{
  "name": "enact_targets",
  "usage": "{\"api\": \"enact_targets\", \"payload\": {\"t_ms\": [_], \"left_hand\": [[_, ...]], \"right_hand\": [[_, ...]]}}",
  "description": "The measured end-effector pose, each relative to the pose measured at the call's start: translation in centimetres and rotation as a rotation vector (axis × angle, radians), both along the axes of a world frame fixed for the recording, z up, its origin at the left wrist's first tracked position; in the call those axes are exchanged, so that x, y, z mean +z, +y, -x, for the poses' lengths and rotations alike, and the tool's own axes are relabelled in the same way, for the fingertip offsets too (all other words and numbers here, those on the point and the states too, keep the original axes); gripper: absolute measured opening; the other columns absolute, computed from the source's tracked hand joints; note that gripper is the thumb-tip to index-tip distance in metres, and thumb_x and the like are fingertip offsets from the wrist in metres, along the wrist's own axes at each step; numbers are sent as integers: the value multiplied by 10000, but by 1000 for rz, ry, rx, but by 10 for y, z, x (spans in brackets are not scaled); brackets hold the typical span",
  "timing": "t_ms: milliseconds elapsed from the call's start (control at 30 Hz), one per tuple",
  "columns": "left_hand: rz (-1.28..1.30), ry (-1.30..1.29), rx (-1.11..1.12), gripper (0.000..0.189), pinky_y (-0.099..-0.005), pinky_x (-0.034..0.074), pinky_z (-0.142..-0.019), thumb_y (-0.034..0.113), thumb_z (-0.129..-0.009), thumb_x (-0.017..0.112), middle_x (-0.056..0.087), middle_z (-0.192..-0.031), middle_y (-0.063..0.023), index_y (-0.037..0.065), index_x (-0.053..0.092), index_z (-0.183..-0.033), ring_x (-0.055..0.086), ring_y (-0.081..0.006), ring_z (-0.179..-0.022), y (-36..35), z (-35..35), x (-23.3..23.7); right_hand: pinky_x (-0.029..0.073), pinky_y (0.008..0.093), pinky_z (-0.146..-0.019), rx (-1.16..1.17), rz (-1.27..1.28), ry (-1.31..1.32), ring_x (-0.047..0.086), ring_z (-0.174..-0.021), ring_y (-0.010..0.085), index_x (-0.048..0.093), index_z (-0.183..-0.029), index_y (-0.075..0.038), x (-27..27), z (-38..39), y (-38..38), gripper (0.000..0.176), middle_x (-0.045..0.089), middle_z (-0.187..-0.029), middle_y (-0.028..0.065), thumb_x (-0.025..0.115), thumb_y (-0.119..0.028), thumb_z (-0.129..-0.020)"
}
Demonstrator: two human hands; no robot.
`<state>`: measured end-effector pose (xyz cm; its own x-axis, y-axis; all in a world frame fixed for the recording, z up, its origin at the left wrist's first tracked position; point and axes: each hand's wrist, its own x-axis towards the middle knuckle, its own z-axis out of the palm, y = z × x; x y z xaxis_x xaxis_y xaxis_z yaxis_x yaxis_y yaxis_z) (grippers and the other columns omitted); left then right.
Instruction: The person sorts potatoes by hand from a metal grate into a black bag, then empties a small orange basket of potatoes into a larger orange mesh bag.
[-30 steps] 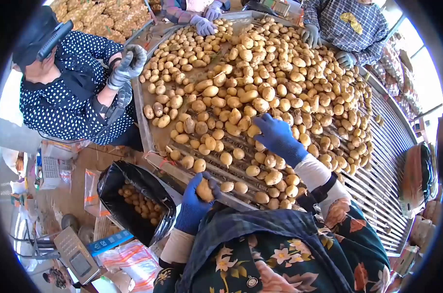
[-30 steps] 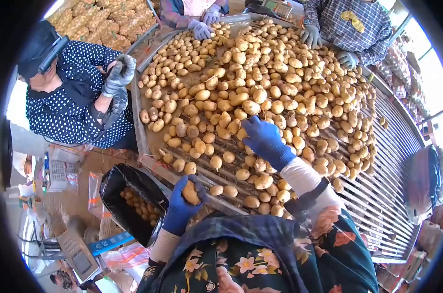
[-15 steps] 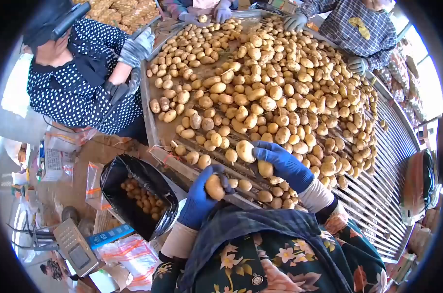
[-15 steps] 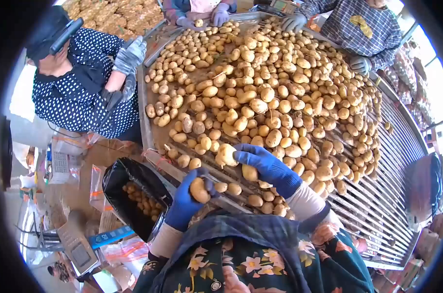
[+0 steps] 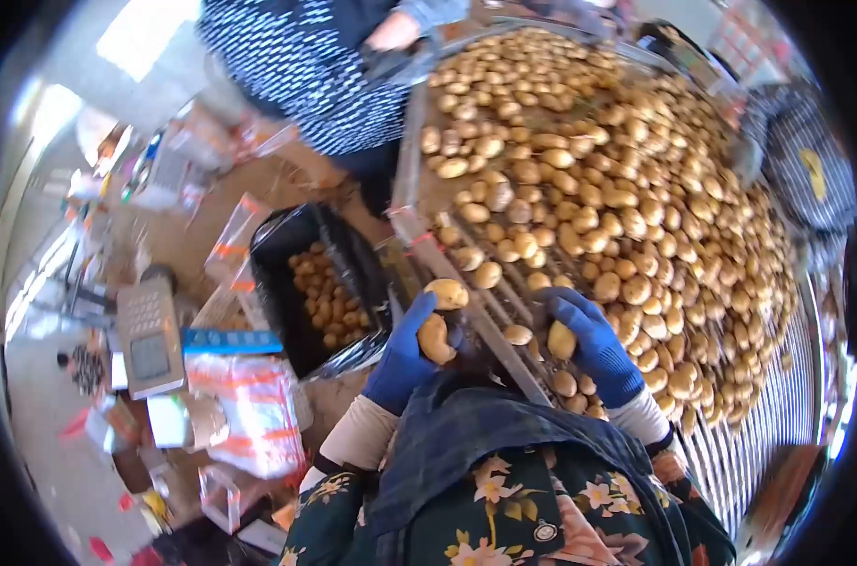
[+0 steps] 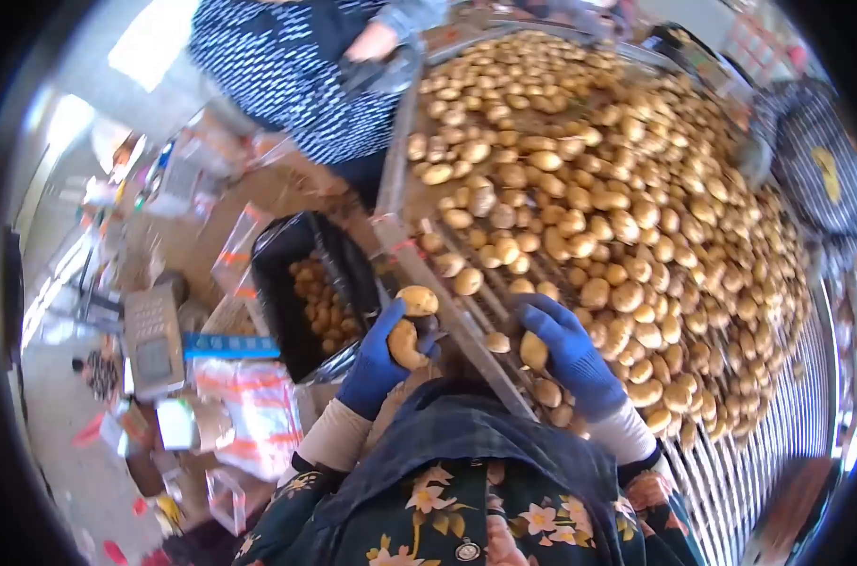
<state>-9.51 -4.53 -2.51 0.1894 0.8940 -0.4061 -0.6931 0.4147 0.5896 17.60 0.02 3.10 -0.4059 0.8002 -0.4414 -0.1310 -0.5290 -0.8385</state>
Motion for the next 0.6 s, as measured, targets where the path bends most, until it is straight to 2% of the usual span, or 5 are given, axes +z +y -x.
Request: {"api": "enact_targets", "payload": {"t_ms": [67,133,333,500,600], "left_hand": [[-174,320,152,457,-381,487,-739,425,-996,471,604,-1008,-100,48,562,-1238,571,-192,-817,-16,31,-20],[87,-74,306,429,-362,536,-739,359,-997,505,621,-1165,-148,42,531,-1285,631,-213,-843,-30,67,-16],[163,42,450,426,-400,537,-727,359,-975,538,623,-1210,-169,108,512,-1318,649,-221,-815,-95,119,-45],[174,-431,647,326,-468,512,-759,384,-932,580,652,-987,-133,97,607,-1085,632,-290,-863,-174,115,-93],[411,-496,736,312,-519,496,-826,311,-915,585,643,-1024,-156,81,585,-1126,614,-349,-914,-189,101,-75]], "right_hand": [[482,261,-803,0,100,84,585,-889,121,581,-1236,-9,7,11,-7,399,617,-986,51,554,-305,-971],[490,261,-789,105,114,135,591,-882,130,577,-1227,-6,-6,18,-6,396,619,-970,55,556,-307,-970],[525,291,-685,286,109,110,625,-799,163,554,-1220,10,-14,48,-10,409,630,-960,80,542,-308,-963],[535,295,-702,325,173,70,628,-844,165,549,-1226,5,-10,64,-25,397,635,-974,82,541,-292,-963],[526,294,-629,309,218,76,622,-761,171,547,-1197,7,-15,83,-37,351,626,-898,77,558,-249,-957]]}}
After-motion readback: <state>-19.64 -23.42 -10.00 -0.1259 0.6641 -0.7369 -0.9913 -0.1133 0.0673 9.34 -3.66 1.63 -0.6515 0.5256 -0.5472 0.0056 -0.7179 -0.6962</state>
